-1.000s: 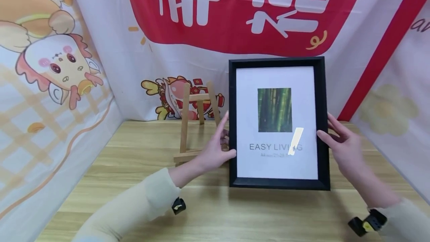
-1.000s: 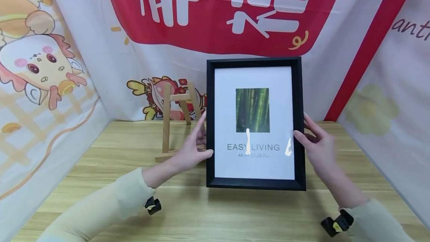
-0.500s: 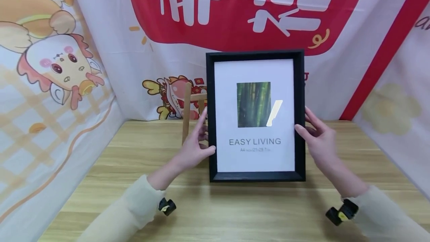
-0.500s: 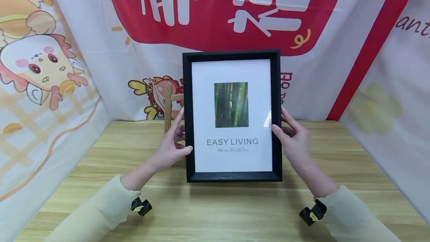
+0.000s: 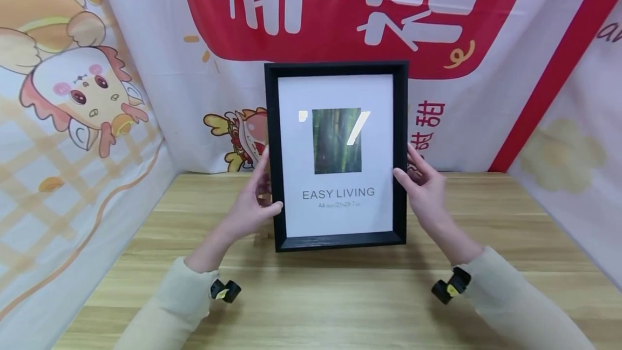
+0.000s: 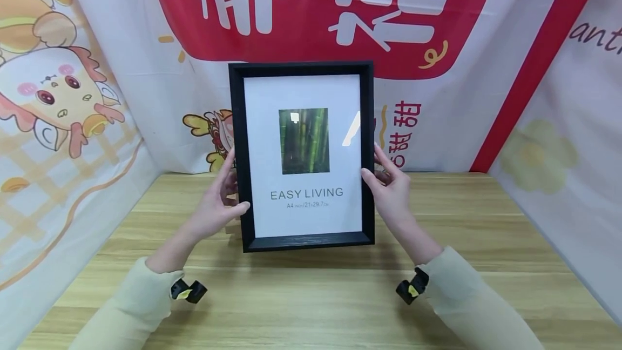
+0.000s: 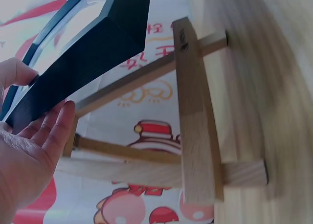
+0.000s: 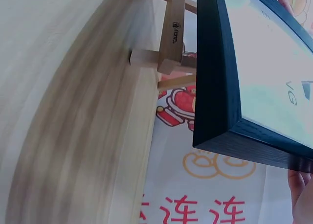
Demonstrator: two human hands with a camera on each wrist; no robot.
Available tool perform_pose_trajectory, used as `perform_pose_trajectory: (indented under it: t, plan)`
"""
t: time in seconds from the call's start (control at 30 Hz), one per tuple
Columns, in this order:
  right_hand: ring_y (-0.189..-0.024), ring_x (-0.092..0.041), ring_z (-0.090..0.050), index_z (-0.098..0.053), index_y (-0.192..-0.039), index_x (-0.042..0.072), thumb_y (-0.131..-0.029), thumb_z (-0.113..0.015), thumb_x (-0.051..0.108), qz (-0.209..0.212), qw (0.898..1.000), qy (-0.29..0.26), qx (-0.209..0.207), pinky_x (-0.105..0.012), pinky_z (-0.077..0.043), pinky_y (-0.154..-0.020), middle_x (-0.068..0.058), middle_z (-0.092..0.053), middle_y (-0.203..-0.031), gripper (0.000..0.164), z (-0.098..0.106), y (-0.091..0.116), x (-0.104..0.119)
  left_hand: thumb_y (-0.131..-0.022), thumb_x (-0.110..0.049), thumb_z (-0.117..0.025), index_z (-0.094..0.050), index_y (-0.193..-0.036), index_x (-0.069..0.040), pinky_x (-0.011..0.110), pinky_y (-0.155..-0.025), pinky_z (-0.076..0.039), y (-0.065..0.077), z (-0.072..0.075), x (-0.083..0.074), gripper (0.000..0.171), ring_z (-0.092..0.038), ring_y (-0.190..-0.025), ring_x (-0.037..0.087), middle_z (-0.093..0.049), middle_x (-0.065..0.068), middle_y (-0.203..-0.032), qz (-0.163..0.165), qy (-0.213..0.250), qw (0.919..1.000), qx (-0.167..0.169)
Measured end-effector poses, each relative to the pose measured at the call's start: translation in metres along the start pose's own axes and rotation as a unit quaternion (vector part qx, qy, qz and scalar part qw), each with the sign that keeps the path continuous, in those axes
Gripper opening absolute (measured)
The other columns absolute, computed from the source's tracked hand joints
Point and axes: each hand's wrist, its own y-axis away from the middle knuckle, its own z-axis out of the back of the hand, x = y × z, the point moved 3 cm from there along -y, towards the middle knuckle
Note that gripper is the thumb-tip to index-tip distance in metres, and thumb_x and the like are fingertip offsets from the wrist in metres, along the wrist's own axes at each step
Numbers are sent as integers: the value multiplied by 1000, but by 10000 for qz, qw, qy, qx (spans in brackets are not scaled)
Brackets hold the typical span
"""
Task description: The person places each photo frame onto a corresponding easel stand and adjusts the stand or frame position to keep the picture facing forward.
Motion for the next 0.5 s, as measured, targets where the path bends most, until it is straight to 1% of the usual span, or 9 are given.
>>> perform_pose_trajectory:
  t: [0.07,0.17,0.3,0.43,0.5]
  plan:
    - [-106,-18,-60,-44,-146,31,-95,-64,15,63,10000,10,-21,-22,-51,-87,-13,-53,-136,56,-5,-3,1,-82,6,-67,-4,-152,-50,37,-70,-54,0,5,1,110,-51,-91,29,-48,14,-121,18,-44,10000,5]
    - [-107,-23,-61,-45,-146,30,-95,-64,14,150,9998,131,-22,-24,-52,-86,-13,-54,-136,56,-12,-9,2,-82,6,-66,-3,-153,-48,36,-72,-55,-2,13,3,109,-51,-94,28,-46,14,-119,-3,-191,9998,-27]
    - [-112,-26,-60,-43,-146,30,-95,-63,15,285,9994,195,-1,-25,-51,-89,-9,-49,-143,57,-23,-15,6,-83,7,-66,-3,-154,-44,34,-73,-54,-4,23,4,107,-49,-96,27,-45,15,-119,-71,-299,9994,-172]
    - [-113,-24,-60,-43,-147,28,-95,-63,11,500,9987,-74,-31,-26,-50,-91,-5,-46,-146,57,-35,-21,9,-84,9,-63,-4,-155,-42,33,-72,-53,-7,33,4,105,-50,-95,27,-45,16,-123,-191,-308,9985,-403]
    - [-110,-23,-60,-43,-147,26,-95,-63,9,614,9979,-195,-71,-25,-51,-90,-6,-48,-144,58,-41,-24,10,-84,10,-62,-5,-155,-40,32,-71,-52,-10,38,5,105,-51,-95,27,-45,16,-126,-277,-319,9977,-524]
